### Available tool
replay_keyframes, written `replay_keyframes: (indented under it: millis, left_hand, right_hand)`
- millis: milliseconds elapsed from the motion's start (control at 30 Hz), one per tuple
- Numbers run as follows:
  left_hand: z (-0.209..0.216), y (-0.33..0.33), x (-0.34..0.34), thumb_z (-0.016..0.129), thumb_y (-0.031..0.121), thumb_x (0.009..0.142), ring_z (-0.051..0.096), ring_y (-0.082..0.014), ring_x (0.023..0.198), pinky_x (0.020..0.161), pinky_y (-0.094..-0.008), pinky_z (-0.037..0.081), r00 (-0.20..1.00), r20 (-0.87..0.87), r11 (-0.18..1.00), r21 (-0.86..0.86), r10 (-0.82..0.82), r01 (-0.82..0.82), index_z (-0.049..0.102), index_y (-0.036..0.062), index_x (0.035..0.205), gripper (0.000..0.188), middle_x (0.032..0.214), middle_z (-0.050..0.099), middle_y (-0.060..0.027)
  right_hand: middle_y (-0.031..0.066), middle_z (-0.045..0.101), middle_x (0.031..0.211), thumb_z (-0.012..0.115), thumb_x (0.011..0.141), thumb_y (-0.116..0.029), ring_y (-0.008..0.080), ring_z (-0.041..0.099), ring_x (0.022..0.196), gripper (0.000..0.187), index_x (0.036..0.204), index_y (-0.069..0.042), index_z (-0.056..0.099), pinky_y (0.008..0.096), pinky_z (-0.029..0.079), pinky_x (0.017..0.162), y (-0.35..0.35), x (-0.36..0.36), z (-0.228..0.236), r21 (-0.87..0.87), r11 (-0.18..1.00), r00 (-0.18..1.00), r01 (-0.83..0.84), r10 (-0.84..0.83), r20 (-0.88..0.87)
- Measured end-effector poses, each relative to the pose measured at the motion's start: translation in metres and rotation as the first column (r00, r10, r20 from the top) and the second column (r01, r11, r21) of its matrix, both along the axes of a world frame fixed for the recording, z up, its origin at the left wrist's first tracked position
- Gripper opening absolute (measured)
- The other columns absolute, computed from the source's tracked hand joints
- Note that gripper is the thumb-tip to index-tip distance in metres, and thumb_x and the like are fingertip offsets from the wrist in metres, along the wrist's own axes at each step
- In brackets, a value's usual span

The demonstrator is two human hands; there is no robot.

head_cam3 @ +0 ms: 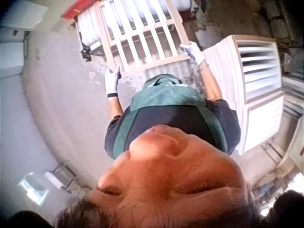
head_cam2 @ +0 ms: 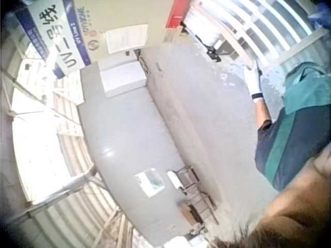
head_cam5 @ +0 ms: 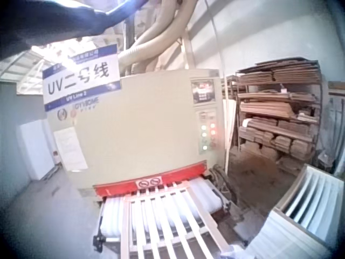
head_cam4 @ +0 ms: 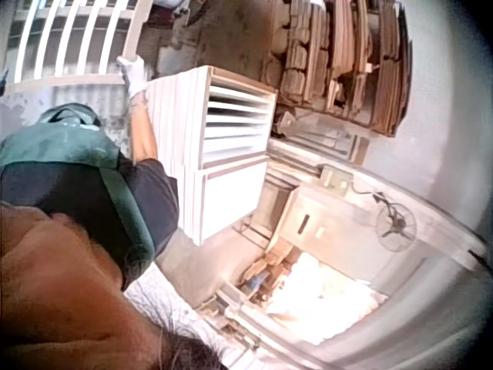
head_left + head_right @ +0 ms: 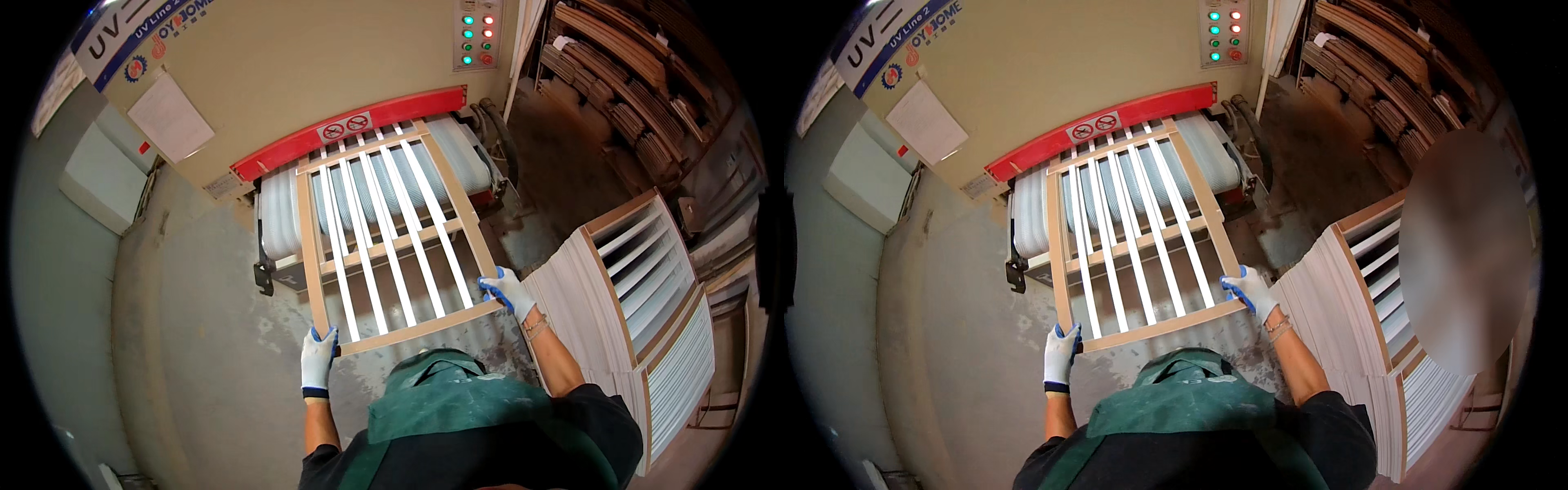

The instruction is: The person repeatedly picks up rectangular wooden frames with white slats from a stack and feeds them into a UV coating machine. They place each frame onto the machine's rollers, wait for it to pass through, and then retrieve it to place it back onto the stack. This cycle is performed continuously throughout the clip.

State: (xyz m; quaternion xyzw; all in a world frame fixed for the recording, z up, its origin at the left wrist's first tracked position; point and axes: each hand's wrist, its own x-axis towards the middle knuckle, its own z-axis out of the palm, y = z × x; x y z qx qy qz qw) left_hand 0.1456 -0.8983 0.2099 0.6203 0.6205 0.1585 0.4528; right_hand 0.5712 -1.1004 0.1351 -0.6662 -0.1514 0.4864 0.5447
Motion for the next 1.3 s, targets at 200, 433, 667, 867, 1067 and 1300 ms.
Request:
replay_keyframes:
  millis: [200, 433, 667, 867, 1067, 1300]
  left_hand:
    - [-0.007, -0.042, -0.036, 0.074, 0.038, 0.088, 0.068, -0.0396, 0.100, 0.087, -0.0465, 0.052, 0.944, -0.329, 0.993, 0.122, 0.034, 0.007, 0.068, 0.0004, 0.109, 0.043, 0.104, 0.071, -0.0224]
    - [-0.010, -0.089, -0.061, 0.076, 0.041, 0.087, 0.068, -0.0400, 0.102, 0.088, -0.0466, 0.053, 0.940, -0.323, 0.992, 0.097, 0.110, -0.083, 0.070, 0.0025, 0.108, 0.044, 0.107, 0.071, -0.0227]
    - [-0.036, -0.116, -0.074, 0.077, 0.040, 0.087, 0.069, -0.0404, 0.100, 0.087, -0.0469, 0.053, 0.941, -0.297, 0.986, 0.093, 0.159, -0.138, 0.070, 0.0007, 0.107, 0.045, 0.106, 0.071, -0.0244]
    - [-0.047, -0.128, -0.081, 0.077, 0.036, 0.087, 0.070, -0.0389, 0.095, 0.083, -0.0463, 0.054, 0.945, -0.259, 0.977, 0.123, 0.200, -0.173, 0.070, -0.0019, 0.103, 0.042, 0.100, 0.071, -0.0249]
    - [-0.037, -0.134, -0.072, 0.076, 0.030, 0.087, 0.071, -0.0360, 0.077, 0.072, -0.0442, 0.054, 0.955, -0.199, 0.969, 0.157, 0.222, -0.192, 0.069, -0.0051, 0.093, 0.036, 0.082, 0.072, -0.0222]
    - [-0.039, -0.133, -0.069, 0.075, 0.030, 0.087, 0.070, -0.0339, 0.075, 0.071, -0.0441, 0.053, 0.951, -0.195, 0.966, 0.144, 0.239, -0.213, 0.069, -0.0028, 0.095, 0.035, 0.082, 0.070, -0.0203]
  right_hand:
    - [0.0043, 0.069, 0.081, 0.074, 0.089, -0.011, 0.0113, 0.061, 0.061, 0.022, 0.107, -0.001, 0.067, 0.0269, 0.050, 0.055, -0.044, -0.040, 0.004, 0.020, 1.000, 0.997, -0.015, 0.016, -0.082]
    - [0.0024, 0.069, 0.082, 0.073, 0.090, -0.012, 0.0097, 0.064, 0.068, 0.019, 0.105, -0.001, 0.069, 0.0260, 0.050, 0.058, -0.086, -0.066, 0.004, 0.051, 0.999, 0.988, -0.007, 0.015, -0.152]
    - [0.0008, 0.068, 0.080, 0.076, 0.088, -0.012, 0.0081, 0.061, 0.062, 0.020, 0.103, 0.000, 0.070, 0.0244, 0.048, 0.054, -0.105, -0.074, 0.002, -0.004, 1.000, 1.000, -0.022, 0.022, -0.016]
    - [0.0012, 0.067, 0.079, 0.076, 0.086, -0.008, 0.0081, 0.060, 0.061, 0.024, 0.107, 0.001, 0.069, 0.0256, 0.048, 0.054, -0.111, -0.087, -0.011, -0.015, 0.999, 0.991, 0.030, -0.028, 0.134]
    - [0.0027, 0.068, 0.080, 0.076, 0.085, -0.005, 0.0096, 0.063, 0.062, 0.025, 0.108, 0.002, 0.068, 0.0261, 0.051, 0.053, -0.116, -0.092, -0.010, 0.044, 0.997, 0.993, 0.069, -0.073, 0.091]
    - [0.0038, 0.068, 0.080, 0.076, 0.085, -0.005, 0.0103, 0.064, 0.061, 0.023, 0.105, 0.003, 0.068, 0.0269, 0.052, 0.053, -0.115, -0.095, -0.009, 0.051, 0.995, 0.987, 0.084, -0.090, 0.131]
